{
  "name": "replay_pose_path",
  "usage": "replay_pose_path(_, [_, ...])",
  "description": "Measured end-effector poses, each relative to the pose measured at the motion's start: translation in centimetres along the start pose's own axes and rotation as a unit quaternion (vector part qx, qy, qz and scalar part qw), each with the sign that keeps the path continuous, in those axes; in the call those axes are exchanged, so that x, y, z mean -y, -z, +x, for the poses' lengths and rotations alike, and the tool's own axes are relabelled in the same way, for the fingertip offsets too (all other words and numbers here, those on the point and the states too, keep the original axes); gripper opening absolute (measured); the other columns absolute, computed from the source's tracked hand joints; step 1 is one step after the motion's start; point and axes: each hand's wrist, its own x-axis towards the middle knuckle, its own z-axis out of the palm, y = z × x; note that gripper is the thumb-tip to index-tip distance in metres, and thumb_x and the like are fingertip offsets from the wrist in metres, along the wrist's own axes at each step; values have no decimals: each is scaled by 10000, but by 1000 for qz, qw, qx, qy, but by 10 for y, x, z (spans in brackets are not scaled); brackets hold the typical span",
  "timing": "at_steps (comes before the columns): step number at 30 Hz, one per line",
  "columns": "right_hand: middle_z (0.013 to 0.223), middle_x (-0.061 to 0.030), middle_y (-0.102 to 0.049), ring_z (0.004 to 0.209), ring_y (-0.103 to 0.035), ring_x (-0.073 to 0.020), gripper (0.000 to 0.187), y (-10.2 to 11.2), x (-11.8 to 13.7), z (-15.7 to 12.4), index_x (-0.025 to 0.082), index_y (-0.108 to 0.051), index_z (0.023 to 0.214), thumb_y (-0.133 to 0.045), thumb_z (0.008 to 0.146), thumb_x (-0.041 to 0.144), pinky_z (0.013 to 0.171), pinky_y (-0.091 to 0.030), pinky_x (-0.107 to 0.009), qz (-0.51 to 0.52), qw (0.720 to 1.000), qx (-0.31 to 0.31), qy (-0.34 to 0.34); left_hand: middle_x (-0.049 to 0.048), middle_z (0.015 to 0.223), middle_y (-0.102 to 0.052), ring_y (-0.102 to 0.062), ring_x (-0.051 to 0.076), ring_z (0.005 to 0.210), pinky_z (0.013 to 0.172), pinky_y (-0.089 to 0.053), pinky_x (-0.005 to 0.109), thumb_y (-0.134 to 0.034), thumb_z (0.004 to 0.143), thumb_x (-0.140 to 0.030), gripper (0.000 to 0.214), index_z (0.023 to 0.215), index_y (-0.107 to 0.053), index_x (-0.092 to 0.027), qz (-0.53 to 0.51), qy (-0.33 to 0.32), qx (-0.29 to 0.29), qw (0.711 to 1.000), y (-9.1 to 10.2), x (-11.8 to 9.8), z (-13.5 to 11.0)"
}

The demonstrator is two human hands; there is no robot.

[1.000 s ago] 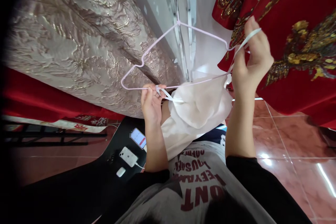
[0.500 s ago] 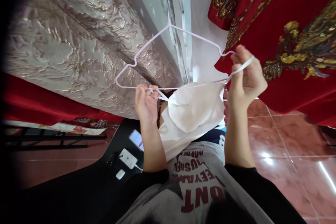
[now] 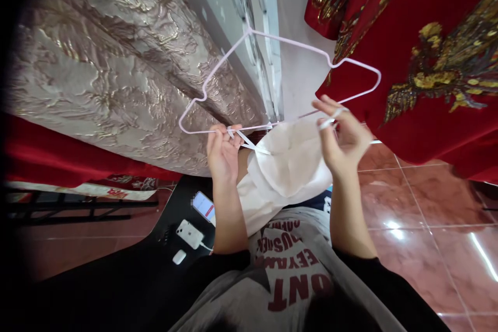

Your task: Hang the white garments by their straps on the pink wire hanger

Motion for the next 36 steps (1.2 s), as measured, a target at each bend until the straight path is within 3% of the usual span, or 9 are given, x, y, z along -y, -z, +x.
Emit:
replay_pose_path(3, [1228,-33,-816,1334,-695,-300,300,-13,8,2,325,-776,1265,-708,974,345,1199,-488,-595,-52,980,192,-2,60,936,-807,-574,110,615,681,-507,271,-748,925,-520,361,861,-548,-227,29,-9,-15,999,-1,-1,-1])
replay_pose_path(5, [1176,-29,-830,1217,-752,-283,264,-21,6,3,331,-793,1229,-672,1000,385,1218,-454,-606,-70,966,249,-12,72,960,-807,-661,130,681,727,-553,286,-724,941,-494,317,880,-574,-222,56,-13,-15,998,2,-3,-1])
replay_pose_path(10, [1146,-17,-838,1104,-781,-248,276,-27,-2,4,356,-812,1184,-579,1049,413,1228,-421,-587,-61,964,259,-27,47,1022,-796,-799,224,1038,976,-620,383,-731,866,-218,234,1094,-677,-226,121,-164,-110,973,32,-11,4])
replay_pose_path(16, [1106,4,-844,1087,-781,-238,226,-16,-1,7,364,-824,1127,-637,1010,413,1232,-416,-588,-62,965,251,-36,31,1068,-800,-795,230,1092,1067,-609,416,-870,786,-152,372,1100,-687,-231,199,-336,-200,899,64,-45,19])
replay_pose_path(23, [1102,-3,-841,1092,-772,-251,196,-13,7,8,353,-820,1106,-674,981,396,1224,-411,-593,-72,965,253,-19,17,1046,-777,-787,217,1045,957,-613,345,-873,856,-262,390,1207,-705,-257,258,-222,-29,940,26,-72,44])
replay_pose_path(27, [1073,22,-837,1068,-774,-238,190,-12,15,2,361,-808,1109,-682,971,330,1276,-341,-616,-73,971,228,0,-26,757,-695,-660,126,727,734,-521,262,-771,931,-129,78,984,-771,-186,336,-238,61,909,6,-85,57])
replay_pose_path(29, [1094,22,-832,1085,-772,-237,206,-13,17,0,363,-801,1128,-676,973,312,1293,-320,-624,-70,970,233,1,-31,691,-637,-565,110,654,675,-461,270,-746,960,-139,112,854,-756,-173,360,-238,88,898,2,-91,62])
replay_pose_path(33, [1160,16,-821,1151,-756,-249,236,-14,15,-5,379,-785,1169,-655,984,310,1318,-280,-648,-77,965,249,1,-27,747,-656,-588,134,740,774,-479,310,-794,957,-258,78,961,-744,-199,317,-218,67,920,8,-82,66])
replay_pose_path(36, [1189,8,-816,1179,-748,-250,234,-14,10,-6,373,-784,1168,-664,981,297,1323,-269,-659,-80,964,252,6,-32,838,-696,-661,158,854,875,-515,341,-889,859,-320,267,1026,-700,-231,234,-215,-40,947,20,-54,62])
